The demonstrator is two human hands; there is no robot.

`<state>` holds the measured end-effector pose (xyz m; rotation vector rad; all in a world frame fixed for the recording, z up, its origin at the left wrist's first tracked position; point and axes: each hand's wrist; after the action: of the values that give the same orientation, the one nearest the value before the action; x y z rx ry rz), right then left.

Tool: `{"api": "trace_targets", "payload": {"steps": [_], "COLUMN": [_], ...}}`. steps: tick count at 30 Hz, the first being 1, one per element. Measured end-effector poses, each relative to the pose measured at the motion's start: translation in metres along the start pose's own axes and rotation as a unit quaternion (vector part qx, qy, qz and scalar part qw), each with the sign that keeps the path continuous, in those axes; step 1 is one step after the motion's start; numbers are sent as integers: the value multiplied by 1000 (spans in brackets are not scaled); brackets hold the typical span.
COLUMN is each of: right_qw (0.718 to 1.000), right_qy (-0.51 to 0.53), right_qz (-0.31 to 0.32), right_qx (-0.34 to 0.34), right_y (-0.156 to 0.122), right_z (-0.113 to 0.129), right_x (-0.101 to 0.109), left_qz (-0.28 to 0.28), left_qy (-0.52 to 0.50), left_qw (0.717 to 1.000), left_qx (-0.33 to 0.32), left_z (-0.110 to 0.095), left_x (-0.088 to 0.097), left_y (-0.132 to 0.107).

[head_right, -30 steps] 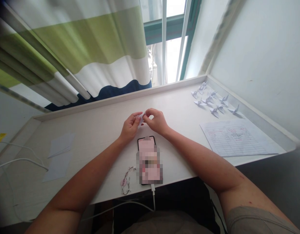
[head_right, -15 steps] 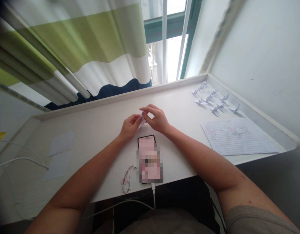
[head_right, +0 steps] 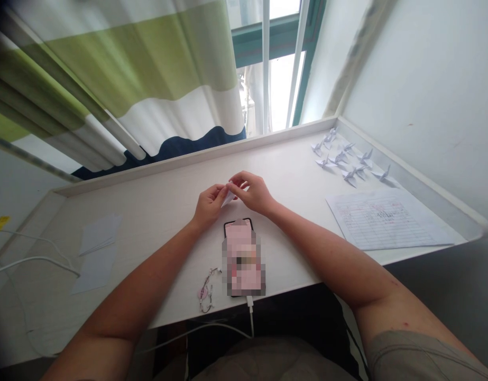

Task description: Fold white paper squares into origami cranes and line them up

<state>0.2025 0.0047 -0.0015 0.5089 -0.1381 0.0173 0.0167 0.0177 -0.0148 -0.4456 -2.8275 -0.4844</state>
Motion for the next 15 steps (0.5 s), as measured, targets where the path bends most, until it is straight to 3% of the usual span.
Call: {"api": "trace_targets", "payload": {"steps": [3, 9, 15], "right_qw": [999, 999, 999], "right_qy": [30, 28, 22], "right_qz": [7, 12, -17], "right_qx": [-27, -25, -22], "right_y": [2, 1, 2], "right_z": [-3, -1, 1], "right_x": [2, 4, 4], "left_qz": [28, 34, 56], "left_qy": [8, 48, -44], "left_qw": [1000, 998, 997], "left_qx": [9, -3, 32], "left_z": [0, 2, 1], "left_x": [1, 3, 0], "left_y": [-1, -2, -1]}}
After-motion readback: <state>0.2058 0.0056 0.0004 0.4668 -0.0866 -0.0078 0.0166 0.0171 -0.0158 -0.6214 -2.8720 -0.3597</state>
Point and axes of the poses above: each hand's wrist, its own y-axis towards the middle knuckle, its own x-axis out of the back of the hand, z = x × y, and after that the axes turned 9 degrees about y, right-handed
